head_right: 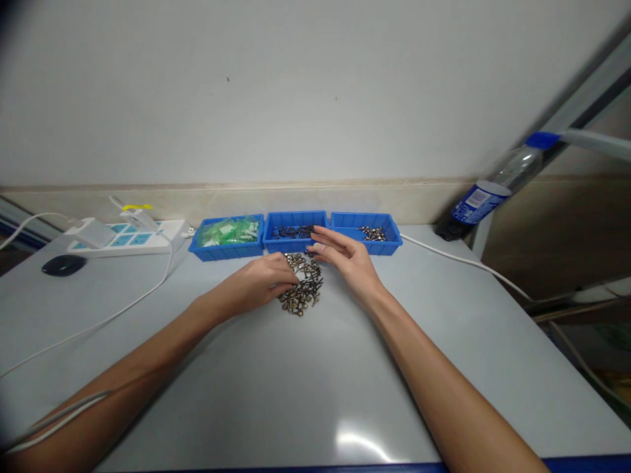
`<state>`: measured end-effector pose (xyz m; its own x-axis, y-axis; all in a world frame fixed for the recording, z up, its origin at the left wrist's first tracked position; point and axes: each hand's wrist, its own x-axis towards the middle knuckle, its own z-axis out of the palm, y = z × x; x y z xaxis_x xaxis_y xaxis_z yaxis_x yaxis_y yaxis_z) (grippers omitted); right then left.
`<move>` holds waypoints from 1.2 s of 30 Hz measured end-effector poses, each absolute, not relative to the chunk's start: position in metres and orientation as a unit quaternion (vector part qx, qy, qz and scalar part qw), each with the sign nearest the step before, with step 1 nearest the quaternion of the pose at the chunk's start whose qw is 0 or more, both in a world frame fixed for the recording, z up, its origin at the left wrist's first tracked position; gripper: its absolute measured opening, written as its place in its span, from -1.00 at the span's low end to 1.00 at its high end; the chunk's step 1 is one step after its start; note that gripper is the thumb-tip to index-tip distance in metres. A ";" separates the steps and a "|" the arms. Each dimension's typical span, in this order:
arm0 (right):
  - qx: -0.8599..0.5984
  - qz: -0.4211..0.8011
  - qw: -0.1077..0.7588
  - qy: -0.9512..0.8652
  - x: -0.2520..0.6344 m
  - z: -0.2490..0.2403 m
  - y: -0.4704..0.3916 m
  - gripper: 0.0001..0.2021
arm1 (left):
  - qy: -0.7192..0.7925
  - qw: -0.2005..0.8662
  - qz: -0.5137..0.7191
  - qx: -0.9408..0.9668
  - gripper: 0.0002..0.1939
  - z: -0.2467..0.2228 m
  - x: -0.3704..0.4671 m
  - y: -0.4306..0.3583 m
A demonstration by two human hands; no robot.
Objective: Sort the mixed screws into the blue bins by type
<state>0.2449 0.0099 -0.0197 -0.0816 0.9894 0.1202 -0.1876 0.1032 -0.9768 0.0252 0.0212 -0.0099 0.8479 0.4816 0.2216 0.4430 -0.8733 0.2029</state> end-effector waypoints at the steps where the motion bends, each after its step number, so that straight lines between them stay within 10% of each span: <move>1: -0.401 0.542 0.545 -0.498 0.245 -0.018 0.010 -0.62 | 0.237 0.064 0.131 0.960 -0.81 -0.010 0.026 0.020; 11: -0.428 0.517 0.519 -0.530 0.248 -0.014 0.008 -0.74 | 0.281 0.110 0.217 0.928 -0.87 -0.019 0.026 0.020; 23: -0.397 0.557 0.419 -0.597 0.252 -0.007 0.001 -0.73 | 0.355 0.428 0.405 0.726 -0.72 0.000 0.032 0.015; 36: -0.410 0.617 0.456 -0.492 0.251 -0.012 0.002 -0.78 | 0.321 0.256 0.384 0.827 -0.89 -0.002 0.028 0.019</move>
<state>0.2512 0.0024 -0.0121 -0.2471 0.9673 -0.0577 -0.1592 -0.0992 -0.9822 0.0276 0.0187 -0.0016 0.5000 0.7269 0.4708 0.3344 -0.6635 0.6692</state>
